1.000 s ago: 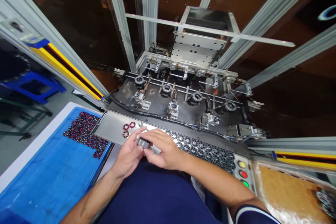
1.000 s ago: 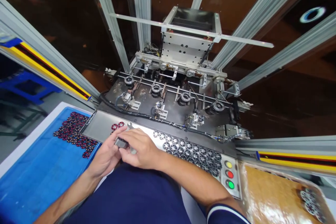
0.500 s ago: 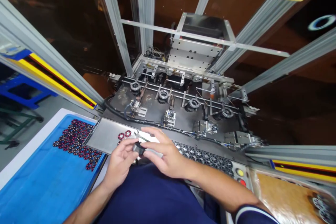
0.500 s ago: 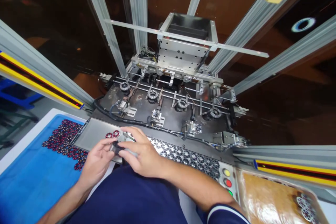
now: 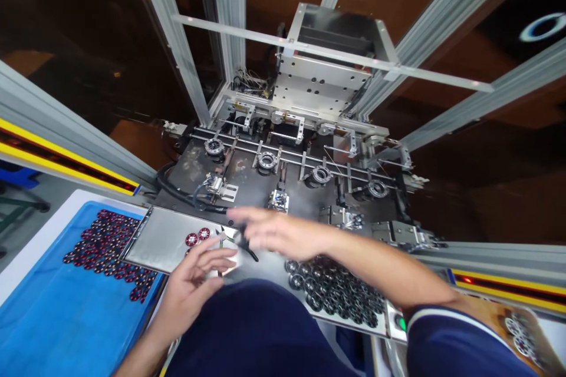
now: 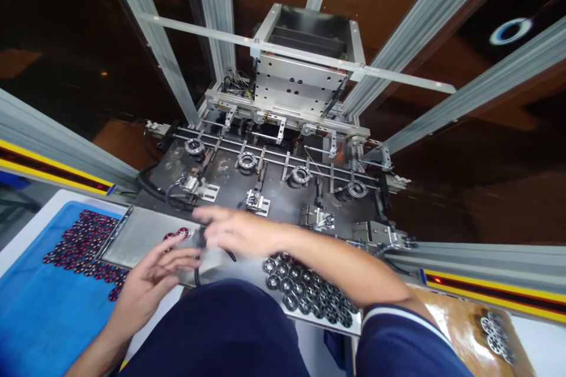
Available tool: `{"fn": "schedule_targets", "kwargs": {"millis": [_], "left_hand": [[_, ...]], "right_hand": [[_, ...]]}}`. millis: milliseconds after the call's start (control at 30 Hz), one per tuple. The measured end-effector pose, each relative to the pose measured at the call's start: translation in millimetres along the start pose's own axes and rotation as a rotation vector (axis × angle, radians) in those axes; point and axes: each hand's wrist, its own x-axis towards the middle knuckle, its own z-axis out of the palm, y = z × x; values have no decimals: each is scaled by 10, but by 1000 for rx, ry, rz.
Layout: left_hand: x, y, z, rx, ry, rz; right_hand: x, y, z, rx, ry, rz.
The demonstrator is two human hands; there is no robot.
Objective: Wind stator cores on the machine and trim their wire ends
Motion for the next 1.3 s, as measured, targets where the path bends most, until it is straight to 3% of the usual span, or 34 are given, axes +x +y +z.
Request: {"fn": "schedule_targets", "kwargs": {"millis": [100,200,267,433,1000,1133,1300], "left_hand": [[72,-100,-95,65,130,-30],[71,-230,-173,106,186,-80],[36,-317,-209,109,218,-109],[-25,-422,-233,98,260,-158],[38,-414,-147,196,209,-127],[189,-478,-40,523,-13,17],[606,-731,306,726,-318,181]], "right_hand": [[214,385,-614,-476,172,251],[389,821,-1053,-575,196,363],[438,1044,-1161,-593,189,398],[415,1280,-1135,-639,151,440],[547,1455,-1054,-754,126,554],[584,1475,-1071,-784,110,575],[545,1355,-1027,-871,158,571]]}}
